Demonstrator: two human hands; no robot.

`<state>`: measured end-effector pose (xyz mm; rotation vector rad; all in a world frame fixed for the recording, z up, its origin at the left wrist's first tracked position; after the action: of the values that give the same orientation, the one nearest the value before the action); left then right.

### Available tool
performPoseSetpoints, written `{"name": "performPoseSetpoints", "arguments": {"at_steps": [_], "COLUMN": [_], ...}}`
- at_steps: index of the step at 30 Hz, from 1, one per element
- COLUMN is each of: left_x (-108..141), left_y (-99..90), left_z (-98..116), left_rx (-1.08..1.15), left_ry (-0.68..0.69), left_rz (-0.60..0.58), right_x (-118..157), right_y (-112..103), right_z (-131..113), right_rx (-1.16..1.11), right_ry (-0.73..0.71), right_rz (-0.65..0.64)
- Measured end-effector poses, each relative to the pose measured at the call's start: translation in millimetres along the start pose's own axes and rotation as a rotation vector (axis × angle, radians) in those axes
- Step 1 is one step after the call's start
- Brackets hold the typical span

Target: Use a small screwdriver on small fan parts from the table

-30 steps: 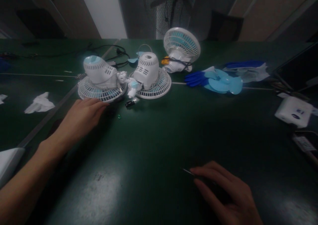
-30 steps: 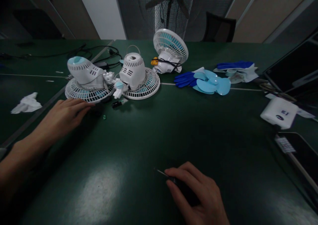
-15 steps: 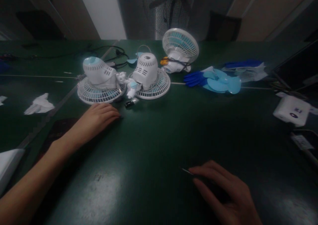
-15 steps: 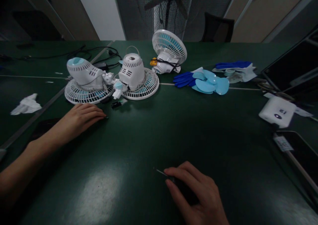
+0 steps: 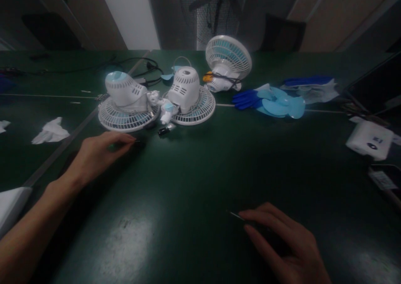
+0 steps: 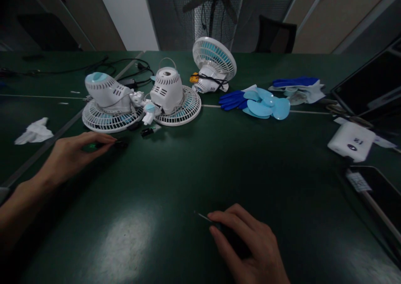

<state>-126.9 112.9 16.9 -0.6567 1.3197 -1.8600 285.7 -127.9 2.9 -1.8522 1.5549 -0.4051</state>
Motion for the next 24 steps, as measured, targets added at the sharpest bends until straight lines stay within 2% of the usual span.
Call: {"name": "performPoseSetpoints", "arguments": {"at_steps": [9,12,16,20,24], "left_x": [0,0,-9,-17,-5], "left_y": [-2.5,0.5,10.6,8.3,-18.5], "left_z": [-4,1,18,27,6], "left_rx": [0.008,0.056,0.138,0.145,-0.016], "left_ry": [-0.043,-0.114,-0.265,-0.214,-0.248], "left_rz": [0.025,0.117,0.281,0.184,0.149], "right_x": [2,1,-1,1,1], "right_y": [-1,-1,0,0,0], "right_z": [1,0,-1,1,3], "right_rx": [-0.003,-0.004,-0.012,0.003,-0.008], "right_ry": [0.006,0.012,0.007,0.016,0.012], "right_rz": [0.006,0.007,0.011,-0.003,-0.009]}}
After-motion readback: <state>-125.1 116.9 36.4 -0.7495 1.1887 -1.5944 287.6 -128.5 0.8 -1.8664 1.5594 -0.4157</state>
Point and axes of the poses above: each hand's wrist, its own x-axis away from the middle knuckle, its own y-axis out of the palm, z = x × y, the point moved 1 cm from there along -x, towards the middle knuckle, and after that the axes turned 11 degrees about -z, right-handed, at the moved point
